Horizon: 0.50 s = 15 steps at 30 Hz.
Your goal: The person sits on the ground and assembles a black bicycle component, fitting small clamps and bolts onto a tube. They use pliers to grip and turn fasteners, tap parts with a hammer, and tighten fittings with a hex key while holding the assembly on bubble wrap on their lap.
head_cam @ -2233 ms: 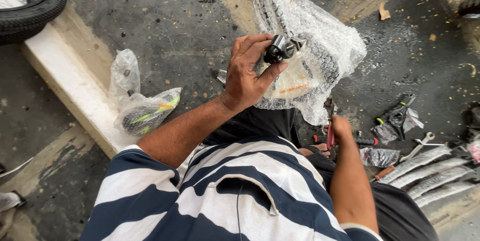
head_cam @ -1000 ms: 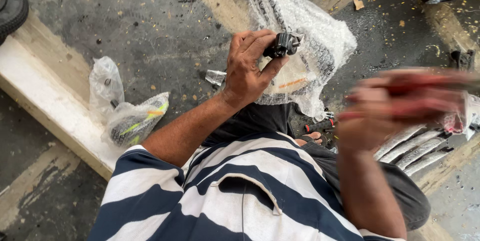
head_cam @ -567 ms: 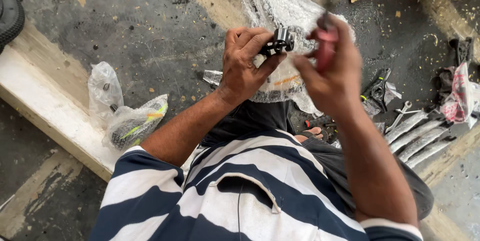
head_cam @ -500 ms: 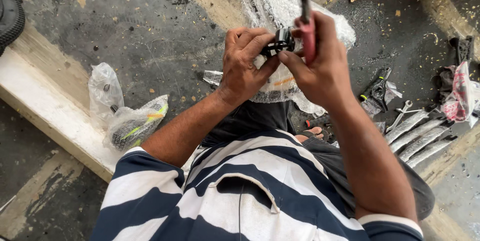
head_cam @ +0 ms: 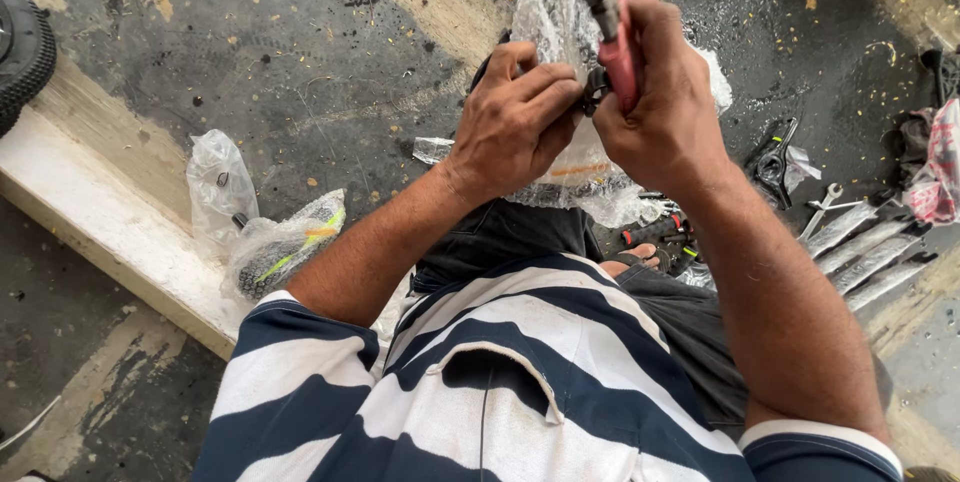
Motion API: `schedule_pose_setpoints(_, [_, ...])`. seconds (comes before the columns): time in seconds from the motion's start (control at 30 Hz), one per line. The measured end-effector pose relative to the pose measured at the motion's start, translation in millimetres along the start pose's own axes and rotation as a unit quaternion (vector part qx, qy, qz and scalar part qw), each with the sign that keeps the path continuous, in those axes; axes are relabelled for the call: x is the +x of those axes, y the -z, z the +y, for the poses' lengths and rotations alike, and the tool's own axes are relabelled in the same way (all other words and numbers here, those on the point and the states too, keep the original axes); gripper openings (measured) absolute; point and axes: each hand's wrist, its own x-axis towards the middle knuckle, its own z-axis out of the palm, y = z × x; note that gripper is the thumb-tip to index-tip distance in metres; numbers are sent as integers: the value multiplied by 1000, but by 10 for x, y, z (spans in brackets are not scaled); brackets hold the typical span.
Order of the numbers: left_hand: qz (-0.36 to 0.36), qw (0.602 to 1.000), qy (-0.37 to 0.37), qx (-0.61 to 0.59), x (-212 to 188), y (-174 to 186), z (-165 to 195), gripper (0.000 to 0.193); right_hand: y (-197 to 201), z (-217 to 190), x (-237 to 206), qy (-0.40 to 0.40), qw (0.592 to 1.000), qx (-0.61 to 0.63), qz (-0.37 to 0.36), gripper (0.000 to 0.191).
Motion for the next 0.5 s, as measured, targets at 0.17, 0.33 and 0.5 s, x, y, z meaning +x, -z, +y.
schedule_pose_setpoints(0.17, [12, 1000, 11, 0, -16, 45, 4, 22, 167, 26, -33, -30, 997, 65, -23, 49])
schedule_pose_setpoints(0.33, [48, 998, 22, -30, -54, 65, 22, 22, 312, 103, -287, -32, 990, 120, 74, 42])
schedule_pose_setpoints(0.5, [57, 997, 40, -31, -90, 35, 25, 23, 81, -12, -710, -48, 918, 280, 275, 57])
